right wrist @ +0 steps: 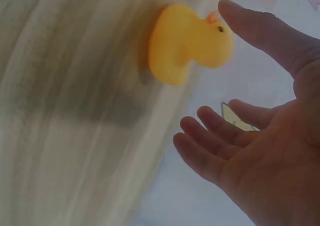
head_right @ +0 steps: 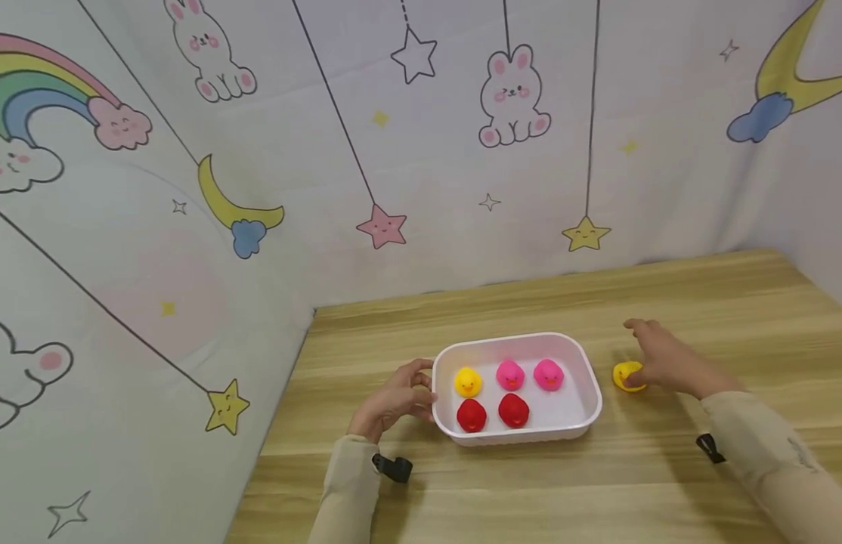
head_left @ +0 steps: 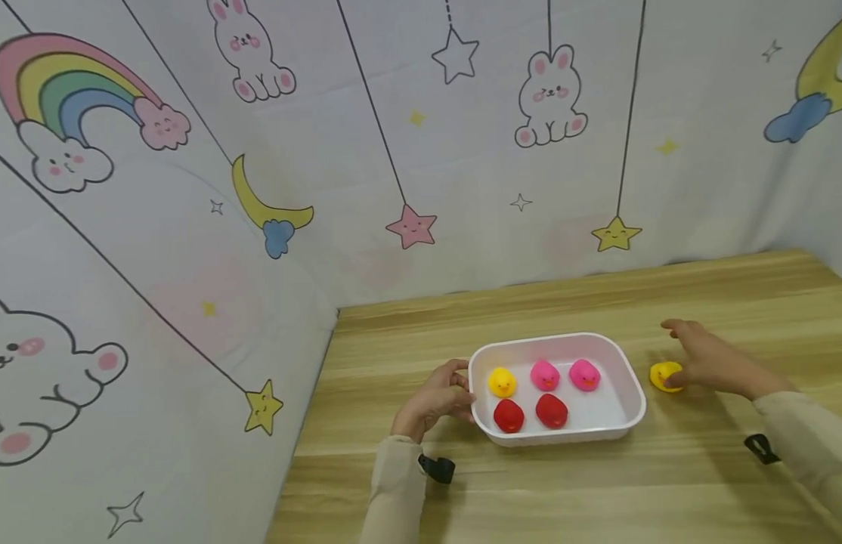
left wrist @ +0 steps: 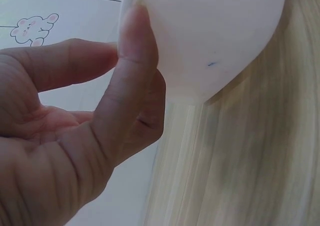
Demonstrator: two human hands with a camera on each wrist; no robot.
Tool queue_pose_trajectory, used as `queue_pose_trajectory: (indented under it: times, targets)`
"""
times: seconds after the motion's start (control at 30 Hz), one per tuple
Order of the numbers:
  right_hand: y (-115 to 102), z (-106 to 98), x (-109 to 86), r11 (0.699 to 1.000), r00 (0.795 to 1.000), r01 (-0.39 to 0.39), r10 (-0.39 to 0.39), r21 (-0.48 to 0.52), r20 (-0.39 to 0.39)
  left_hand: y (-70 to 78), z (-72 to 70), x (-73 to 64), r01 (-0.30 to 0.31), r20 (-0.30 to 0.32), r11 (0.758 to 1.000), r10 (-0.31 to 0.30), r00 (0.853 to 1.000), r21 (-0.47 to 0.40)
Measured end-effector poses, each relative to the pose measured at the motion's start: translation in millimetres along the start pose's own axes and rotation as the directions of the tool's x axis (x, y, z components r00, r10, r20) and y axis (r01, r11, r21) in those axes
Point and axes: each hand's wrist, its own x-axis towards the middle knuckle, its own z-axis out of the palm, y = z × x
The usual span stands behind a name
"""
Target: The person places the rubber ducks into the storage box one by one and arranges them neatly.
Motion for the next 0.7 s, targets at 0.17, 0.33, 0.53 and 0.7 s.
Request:
queue_pose_trajectory:
  times: [0.17,0.33,0.53,0.7]
  targets:
    - [9.8,13.8,1.3,0.998,1.000,0.009,-0.010,-0.068,-0.006,1.3,0.4,-1.5,0.012,-0.014,1.000,-0.012,1.000,-0.006]
    - [14.4,20.6,0.5,0.992,1.000,0.002,-0.006,-0.129,-0.027,0.9,2.0,-1.8,0.021,-0.015,1.000,-0.021,1.000,-0.004]
    - [18.5,20.8,2.8,0.991,0.999,0.026,-0.029,-0.128,-0.024,-0.8,2.3,-1.9,0.015,-0.026,1.000,-0.016,1.000,-0.021]
    - [18.9,20.8,4.7,0.996,0.999,0.036,-0.038,-0.077,-0.024,-1.9,0.8,-0.5,0.012,-0.031,1.000,-0.013,0.999,-0.026]
